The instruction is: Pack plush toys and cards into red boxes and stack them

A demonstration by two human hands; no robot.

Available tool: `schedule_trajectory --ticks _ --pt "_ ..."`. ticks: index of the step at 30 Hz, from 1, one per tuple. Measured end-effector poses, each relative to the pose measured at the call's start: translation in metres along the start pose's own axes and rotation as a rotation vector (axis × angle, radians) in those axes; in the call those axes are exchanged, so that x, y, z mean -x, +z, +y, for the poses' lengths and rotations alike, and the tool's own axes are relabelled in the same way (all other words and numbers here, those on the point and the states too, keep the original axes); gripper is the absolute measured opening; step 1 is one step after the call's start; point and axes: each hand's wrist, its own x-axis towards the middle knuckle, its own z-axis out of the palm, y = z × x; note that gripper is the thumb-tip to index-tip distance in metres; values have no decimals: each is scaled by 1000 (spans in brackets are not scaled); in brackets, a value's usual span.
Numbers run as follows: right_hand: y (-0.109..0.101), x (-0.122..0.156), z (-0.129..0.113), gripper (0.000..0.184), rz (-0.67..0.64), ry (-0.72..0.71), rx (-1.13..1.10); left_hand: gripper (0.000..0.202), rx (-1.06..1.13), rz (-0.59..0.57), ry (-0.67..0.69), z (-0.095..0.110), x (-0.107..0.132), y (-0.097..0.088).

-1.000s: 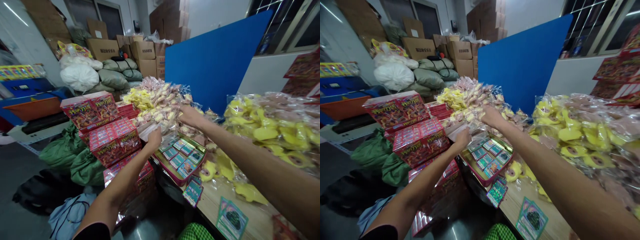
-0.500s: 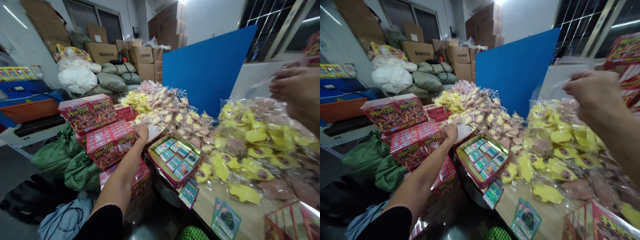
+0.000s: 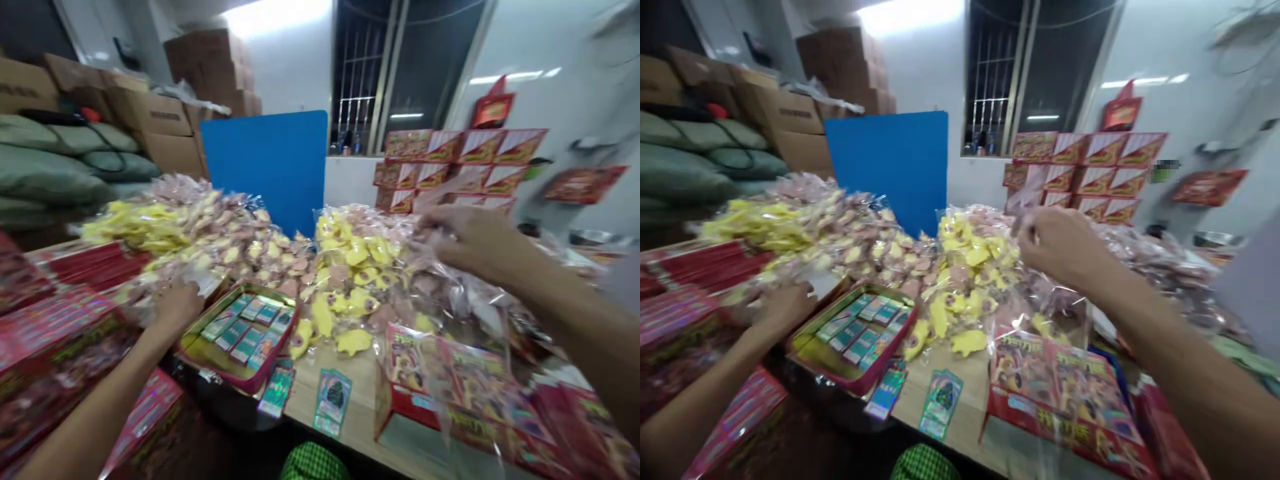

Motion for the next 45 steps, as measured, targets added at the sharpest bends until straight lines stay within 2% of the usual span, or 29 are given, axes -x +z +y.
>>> schedule_trajectory --ticks 2,5,7,10,13,17,19,22,24,25,27,31,34,36,37,39,40,41,42,44,45 --pt "-10 7 -20 16 -8 -70 142 27 252 47 125 38 28 -18" --pt "-19 22 -52 7 -34 -189 244 50 983 -126 464 109 90 -56" --pt "-25 35 -65 8 -42 -237 245 78 1282 -262 642 156 129 -79" --pt "-39 52 -65 12 -64 -259 232 98 1397 -292 603 208 159 -95" --pt "-51 70 -42 4 -111 -204 161 102 1458 -371 535 233 158 -81" --pt "-50 113 -2 24 -23 -27 -104 88 1508 -661 498 240 162 -43" --pt "-37 141 13 26 10 105 -342 67 1463 -836 478 238 173 -27" --pt "-6 185 25 43 -82 370 -856 29 1413 -1041 419 232 193 -7" --pt "15 211 25 50 -99 538 -1098 26 1452 -1100 334 228 204 3" --pt "24 221 22 45 -109 597 -1157 28 1485 -1109 287 227 208 7" --pt "36 236 17 34 -137 668 -1156 31 1533 -1100 217 224 213 14" --pt "44 251 12 52 -84 689 -1012 32 1532 -1073 150 219 214 20" --pt "43 257 19 53 -50 608 -897 27 1591 -1188 44 213 213 17" --pt "43 259 22 48 -62 520 -740 37 1661 -1272 -20 210 213 13" --pt "43 260 21 43 -21 477 -612 41 1693 -1285 -37 210 213 12" --pt "40 259 10 33 168 379 -275 40 1745 -1236 -48 211 213 10" --pt "39 258 1 38 275 296 -124 36 1753 -1201 -45 213 213 10" --pt "39 257 -12 45 337 173 -15 32 1748 -1169 -38 215 211 11" --pt "41 257 -26 49 342 7 40 28 1733 -1145 -27 218 209 12" --pt "54 259 -54 41 218 -360 -8 22 1686 -1112 3 224 203 13" --pt "67 263 -66 39 163 -494 -53 19 1661 -1095 16 228 200 14"
